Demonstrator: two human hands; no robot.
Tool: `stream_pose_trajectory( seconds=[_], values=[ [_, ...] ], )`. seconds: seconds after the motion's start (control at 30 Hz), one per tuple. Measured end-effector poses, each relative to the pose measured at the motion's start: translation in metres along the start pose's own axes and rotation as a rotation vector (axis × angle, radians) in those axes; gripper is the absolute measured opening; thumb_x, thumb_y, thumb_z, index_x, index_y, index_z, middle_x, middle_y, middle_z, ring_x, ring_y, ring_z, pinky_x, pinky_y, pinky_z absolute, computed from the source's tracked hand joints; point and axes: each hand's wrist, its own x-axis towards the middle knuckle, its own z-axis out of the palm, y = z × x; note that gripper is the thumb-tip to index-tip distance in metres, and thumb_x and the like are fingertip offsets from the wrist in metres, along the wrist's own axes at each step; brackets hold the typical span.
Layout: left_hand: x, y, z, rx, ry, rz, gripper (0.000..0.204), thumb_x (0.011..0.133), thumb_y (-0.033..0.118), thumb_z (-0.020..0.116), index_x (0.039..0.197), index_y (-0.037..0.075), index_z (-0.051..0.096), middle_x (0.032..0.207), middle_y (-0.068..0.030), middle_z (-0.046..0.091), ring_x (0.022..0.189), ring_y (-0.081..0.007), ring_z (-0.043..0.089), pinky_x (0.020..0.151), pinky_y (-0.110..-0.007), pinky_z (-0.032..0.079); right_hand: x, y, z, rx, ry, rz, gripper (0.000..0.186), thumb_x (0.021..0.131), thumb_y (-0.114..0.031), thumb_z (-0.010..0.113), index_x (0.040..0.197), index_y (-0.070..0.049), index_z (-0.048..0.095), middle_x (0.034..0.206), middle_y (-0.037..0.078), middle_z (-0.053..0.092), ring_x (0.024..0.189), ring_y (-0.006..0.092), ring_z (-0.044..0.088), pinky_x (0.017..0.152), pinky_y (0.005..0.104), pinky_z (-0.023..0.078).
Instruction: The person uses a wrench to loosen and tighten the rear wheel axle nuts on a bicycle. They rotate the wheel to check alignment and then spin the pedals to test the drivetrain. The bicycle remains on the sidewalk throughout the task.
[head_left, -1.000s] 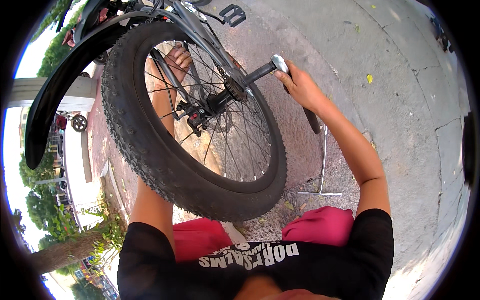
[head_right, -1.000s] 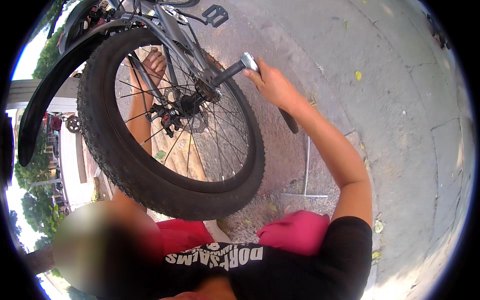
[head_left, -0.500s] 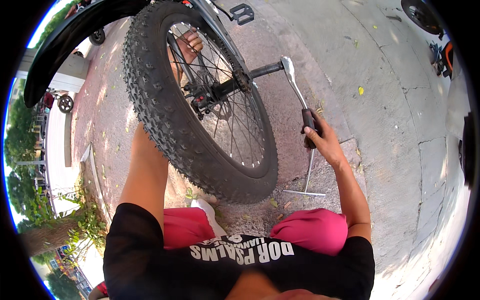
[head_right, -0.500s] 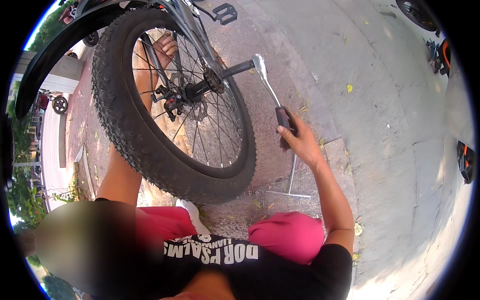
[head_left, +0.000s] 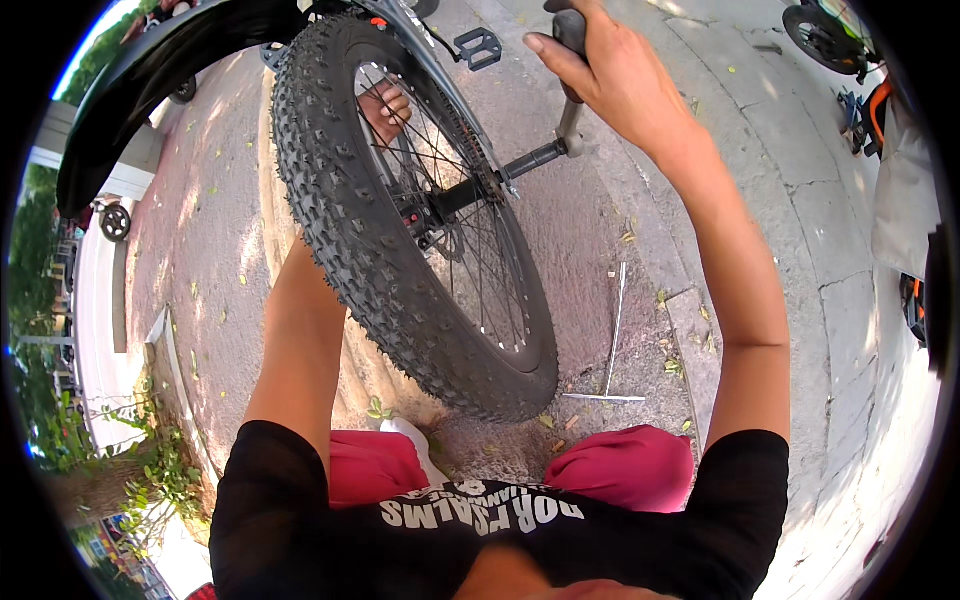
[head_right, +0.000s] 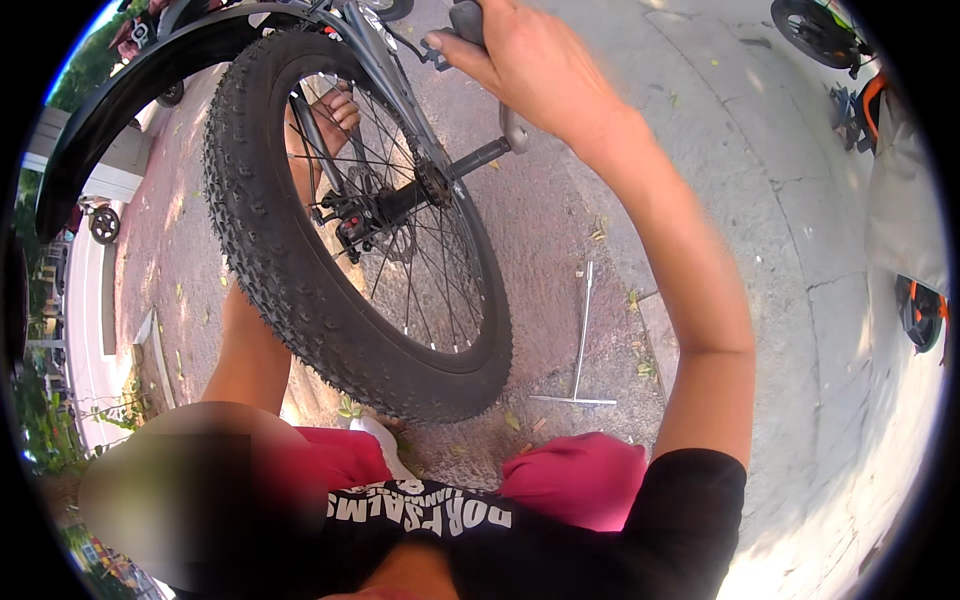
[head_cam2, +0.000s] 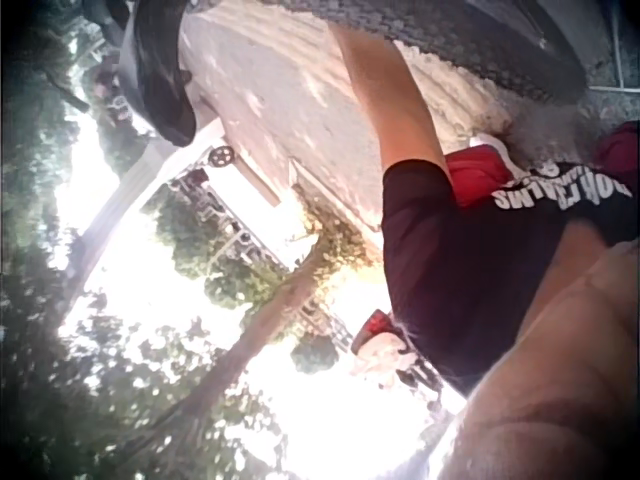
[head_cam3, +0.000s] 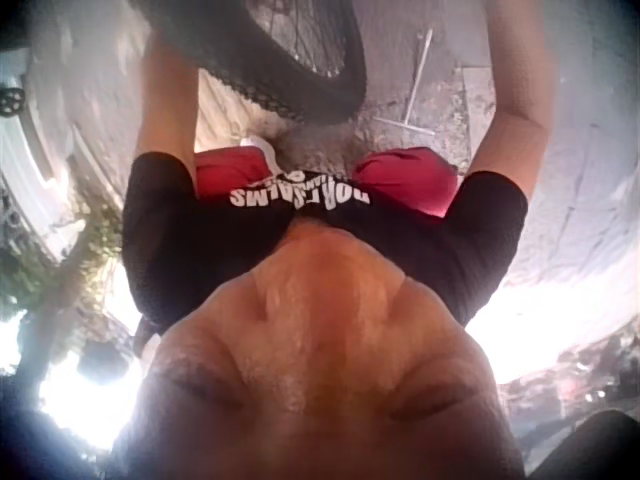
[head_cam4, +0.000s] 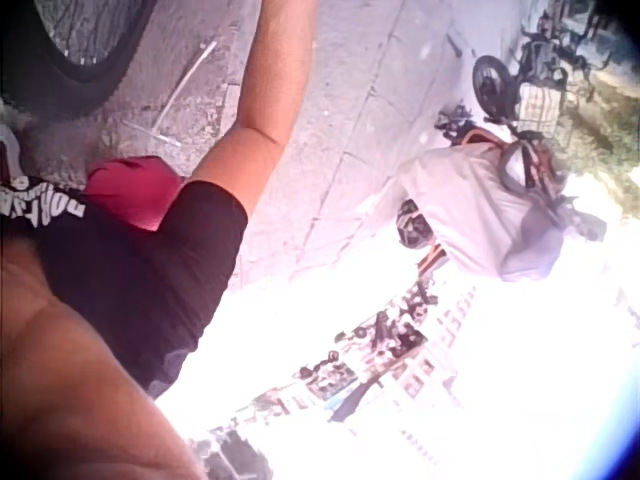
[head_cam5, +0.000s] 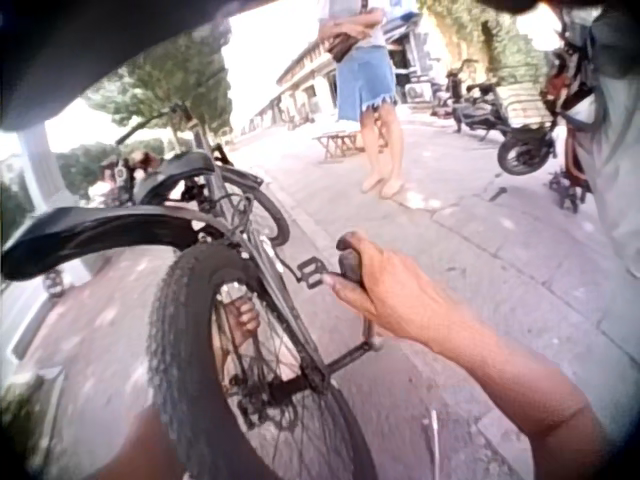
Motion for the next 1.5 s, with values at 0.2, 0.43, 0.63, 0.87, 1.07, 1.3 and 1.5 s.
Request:
stream_pose_trajectory(
  seconds=[0.2, 0.43, 0.63, 0.87, 1.07, 1.3, 1.5],
  values=[
    [-0.01, 0.007, 0.01, 0.053, 0.095, 0.025, 0.022, 0.094, 0.014, 0.039, 0.109, 0.0, 0.048, 0.069, 0.0004, 0.036, 0.059, -0.013, 0.035, 0.056, -0.029, 0.03, 0.082, 0.07, 0.151, 0.028, -0.078, 0.014, 0.033, 0.087, -0.032, 0.051, 0.106, -0.004, 0.051, 0.062, 0.015, 0.062, 0.056, 0.0316, 0.062, 0.058, 0.0442, 0.049],
    [-0.017, 0.01, 0.017, 0.106, 0.144, 0.005, 0.046, 0.089, 0.035, 0.046, 0.112, -0.004, 0.046, 0.075, -0.0021, 0.04, 0.064, -0.0147, 0.037, 0.059, -0.029, 0.031, 0.01, 0.146, 0.249, 0.443, -0.81, 0.653, 0.033, 0.08, -0.03, 0.055, 0.102, -0.006, 0.062, 0.073, 0.009, 0.059, 0.068, 0.0181, 0.056, 0.052, 0.0388, 0.043],
    [-0.02, 0.013, 0.008, 0.073, 0.064, 0.024, 0.069, 0.082, 0.056, 0.049, 0.112, -0.006, 0.047, 0.077, -0.0031, 0.04, 0.065, -0.015, 0.037, 0.06, -0.029, 0.031, -0.104, 0.153, 0.253, 0.955, -0.602, 1.079, 0.035, 0.087, -0.04, 0.045, 0.079, -0.01, 0.062, 0.07, 0.003, 0.058, 0.06, 0.0143, 0.052, 0.052, 0.0299, 0.042],
    [-0.001, -0.012, 0.024, 0.095, 0.186, 0.067, 0.027, 0.093, 0.022, 0.042, 0.108, 0.0, 0.048, 0.071, -0.0011, 0.041, 0.058, -0.015, 0.037, 0.056, -0.03, 0.03, -0.24, 0.146, 0.199, 0.997, -0.415, 1.201, 0.056, 0.094, -0.051, 0.029, 0.081, -0.006, 0.06, 0.069, 0.004, 0.057, 0.061, 0.0127, 0.05, 0.056, 0.0269, 0.039],
    [-0.005, -0.01, 0.04, 0.086, 0.355, 0.069, 0.022, 0.091, 0.021, 0.042, 0.099, 0.004, 0.053, 0.067, 0.0023, 0.035, 0.056, -0.0125, 0.034, 0.049, -0.028, 0.03, -0.277, 0.1, 0.15, 0.979, -0.313, 1.198, 0.068, 0.093, -0.059, 0.025, 0.079, -0.002, 0.06, 0.066, 0.006, 0.055, 0.063, 0.0144, 0.05, 0.06, 0.0289, 0.04],
    [0.007, 0.003, -0.034, -0.005, -0.064, -0.015, 0.029, 0.091, 0.019, 0.041, 0.109, -0.001, 0.05, 0.069, 0.0007, 0.037, 0.06, -0.013, 0.036, 0.055, -0.027, 0.03, -0.268, 0.093, 0.136, 1.052, -0.281, 1.0, 0.06, 0.093, -0.054, 0.033, 0.092, 0.0, 0.059, 0.079, 0.007, 0.06, 0.076, 0.0163, 0.056, 0.071, 0.0296, 0.044],
    [0.017, 0.001, -0.048, 0.008, -0.059, -0.019, 0.028, 0.09, 0.016, 0.04, 0.11, -0.001, 0.051, 0.068, 0.0009, 0.038, 0.058, -0.0127, 0.036, 0.055, -0.027, 0.03, -0.266, 0.091, 0.135, 0.882, -0.277, 0.854, 0.055, 0.094, -0.05, 0.038, 0.094, 0.002, 0.056, 0.079, 0.008, 0.059, 0.076, 0.0156, 0.057, 0.07, 0.0291, 0.046]
  ],
)
